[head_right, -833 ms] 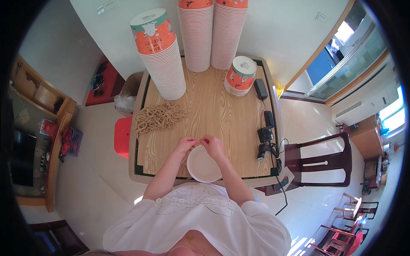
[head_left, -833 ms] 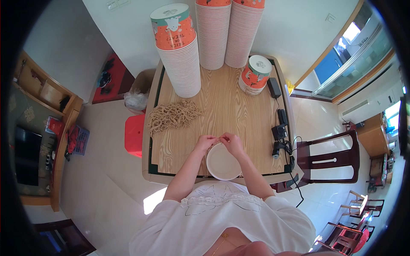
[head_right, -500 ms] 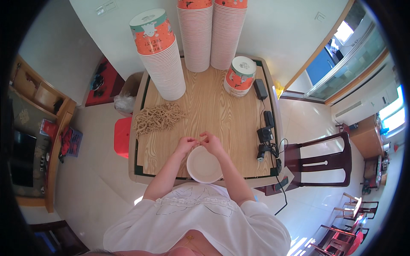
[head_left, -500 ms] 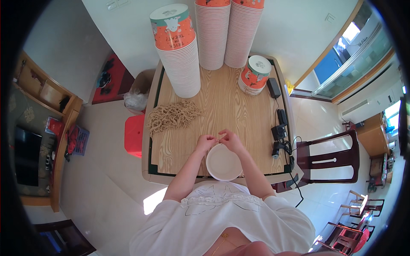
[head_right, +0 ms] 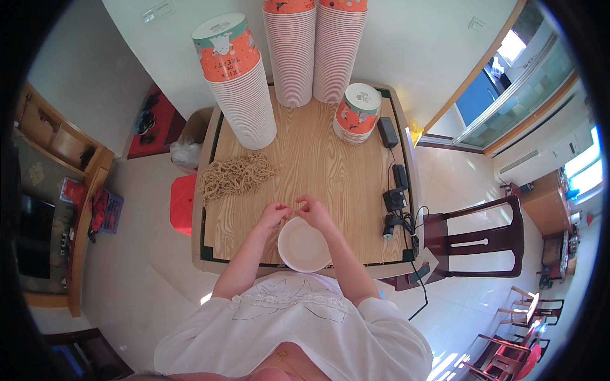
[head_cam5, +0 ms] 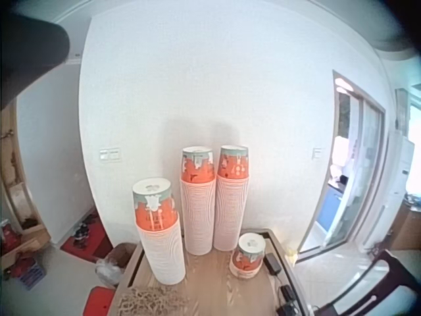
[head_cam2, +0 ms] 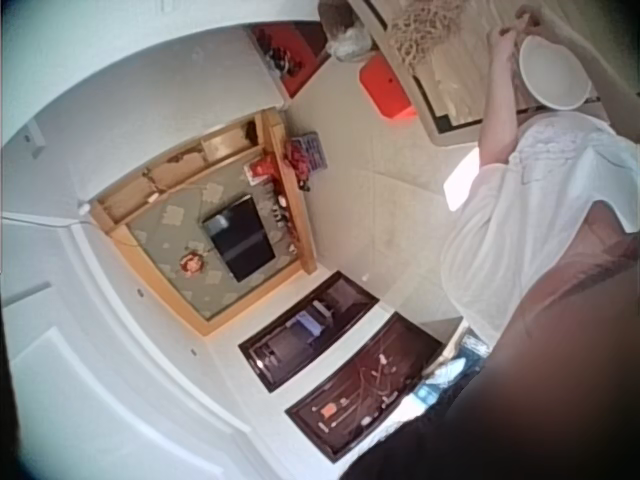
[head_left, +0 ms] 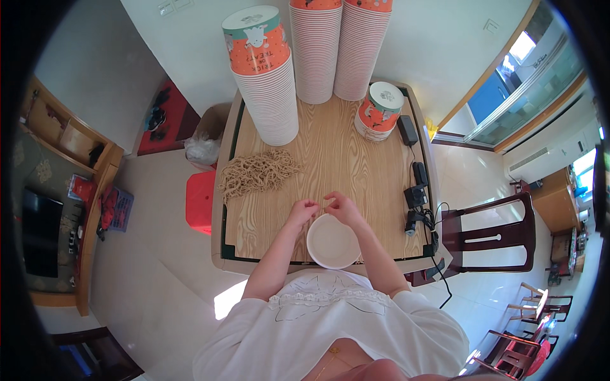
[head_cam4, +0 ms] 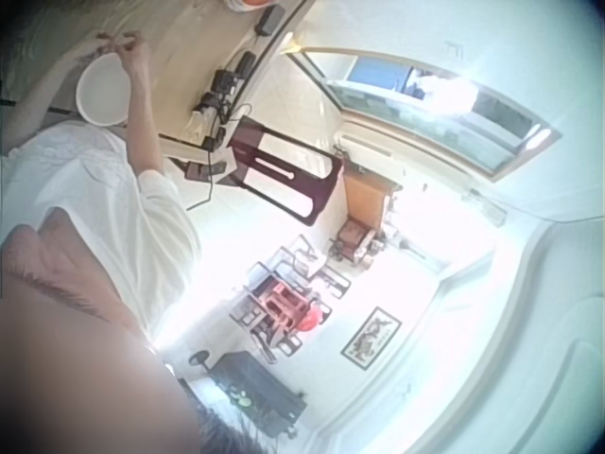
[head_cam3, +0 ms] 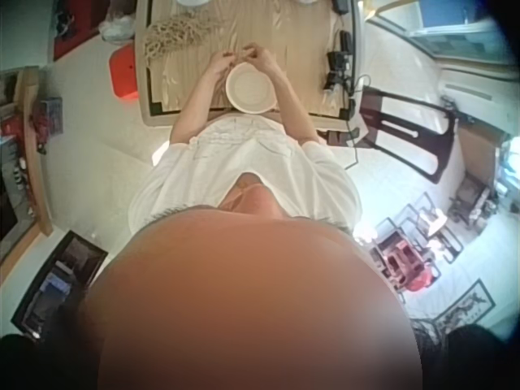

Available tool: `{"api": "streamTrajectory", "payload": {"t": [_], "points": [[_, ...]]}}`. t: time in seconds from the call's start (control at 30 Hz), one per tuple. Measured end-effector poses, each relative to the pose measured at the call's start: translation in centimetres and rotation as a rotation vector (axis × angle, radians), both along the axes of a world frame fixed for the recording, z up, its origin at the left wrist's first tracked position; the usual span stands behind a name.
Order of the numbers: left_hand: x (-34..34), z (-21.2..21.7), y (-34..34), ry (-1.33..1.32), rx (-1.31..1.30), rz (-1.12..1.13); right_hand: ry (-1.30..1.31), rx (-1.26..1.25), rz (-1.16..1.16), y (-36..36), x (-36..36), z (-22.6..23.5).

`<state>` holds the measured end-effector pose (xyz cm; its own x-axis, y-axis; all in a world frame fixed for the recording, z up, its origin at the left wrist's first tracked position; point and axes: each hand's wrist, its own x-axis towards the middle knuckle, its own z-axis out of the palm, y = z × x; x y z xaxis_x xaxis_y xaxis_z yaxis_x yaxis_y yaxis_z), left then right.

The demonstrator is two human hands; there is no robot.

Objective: The recorder is handling and inspecting large printed paper cylinders, likely as part of a packaging or manufacturing process.

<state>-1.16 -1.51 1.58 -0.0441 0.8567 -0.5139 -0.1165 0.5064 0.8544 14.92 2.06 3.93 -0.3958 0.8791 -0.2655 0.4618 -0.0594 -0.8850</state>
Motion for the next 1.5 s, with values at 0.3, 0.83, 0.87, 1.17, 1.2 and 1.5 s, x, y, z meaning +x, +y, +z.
{"api": "streamTrajectory", "payload": {"t": [0.3,0.83,0.87,1.17,1.2,1.5], "points": [[-0.5,0.4,0.1,-0.048,-0.027,-0.037,0.032,-0.013,0.005,0.4,0.3,-0.8],[-0.5,-0.5,1.1,-0.165,-0.068,-0.134,0.062,-0.040,0.028,0.7,0.5,-0.8],[-0.5,-0.4,1.2,-0.166,-0.067,-0.132,0.061,-0.039,0.029,0.8,0.5,-0.6],[0.1,0.1,1.6,-0.113,-0.086,-0.208,0.069,-0.041,0.041,1.1,0.4,0.3],[-0.1,-0.1,1.6,-0.132,-0.080,-0.211,0.061,-0.040,0.043,1.1,0.4,0.4],[-0.3,0.3,1.7,-0.210,-0.079,-0.134,-0.088,-0.004,0.051,1.5,0.3,-1.0]]}}
